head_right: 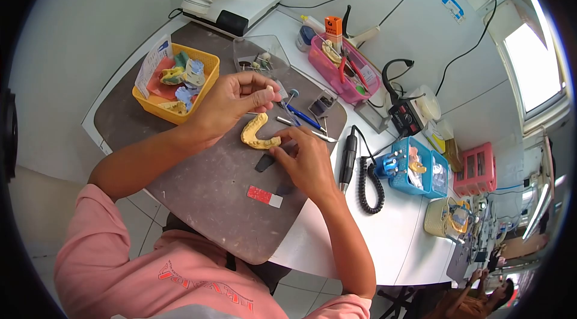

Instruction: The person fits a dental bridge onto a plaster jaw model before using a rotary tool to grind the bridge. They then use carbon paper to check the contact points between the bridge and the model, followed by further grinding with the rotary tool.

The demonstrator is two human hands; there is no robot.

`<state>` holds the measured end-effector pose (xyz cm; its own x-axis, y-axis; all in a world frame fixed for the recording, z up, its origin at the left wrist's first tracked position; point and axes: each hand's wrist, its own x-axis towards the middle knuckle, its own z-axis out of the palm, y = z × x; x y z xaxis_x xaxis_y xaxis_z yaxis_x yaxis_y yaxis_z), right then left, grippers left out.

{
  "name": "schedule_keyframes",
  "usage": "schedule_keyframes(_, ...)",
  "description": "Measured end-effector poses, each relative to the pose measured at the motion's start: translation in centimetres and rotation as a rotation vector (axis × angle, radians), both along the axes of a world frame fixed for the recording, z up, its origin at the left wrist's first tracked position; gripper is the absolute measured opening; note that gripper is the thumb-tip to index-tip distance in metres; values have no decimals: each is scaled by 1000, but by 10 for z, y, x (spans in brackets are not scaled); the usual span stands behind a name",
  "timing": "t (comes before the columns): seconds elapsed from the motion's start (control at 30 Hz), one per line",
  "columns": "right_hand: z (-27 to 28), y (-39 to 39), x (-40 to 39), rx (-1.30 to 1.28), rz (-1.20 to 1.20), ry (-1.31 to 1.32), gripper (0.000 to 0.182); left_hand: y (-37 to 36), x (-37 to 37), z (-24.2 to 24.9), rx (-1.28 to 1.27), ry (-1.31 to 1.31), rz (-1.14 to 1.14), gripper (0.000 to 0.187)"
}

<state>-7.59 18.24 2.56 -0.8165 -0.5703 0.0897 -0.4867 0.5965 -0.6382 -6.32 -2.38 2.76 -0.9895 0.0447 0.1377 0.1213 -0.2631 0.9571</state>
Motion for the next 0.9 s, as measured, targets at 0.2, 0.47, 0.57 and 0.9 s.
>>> schedule_keyframes(0.2, 4, -6, -19, -331, 4, -194, 22, 0, 1, 3, 50, -6, 52, 31)
schedule_keyframes(0.47, 28, -8, -15, -715, -90, -293, 28, 0, 6, 8, 147, -103, -57, 31)
schedule_keyframes(0.57, 29, -6, -14, -731, -85, -308, 28, 5, 5, 5, 186, -100, -63, 30)
schedule_keyframes(0.9, 29, -5, -12, -759, -119, -270, 26, 10, 10, 5, 71, -102, -33, 27)
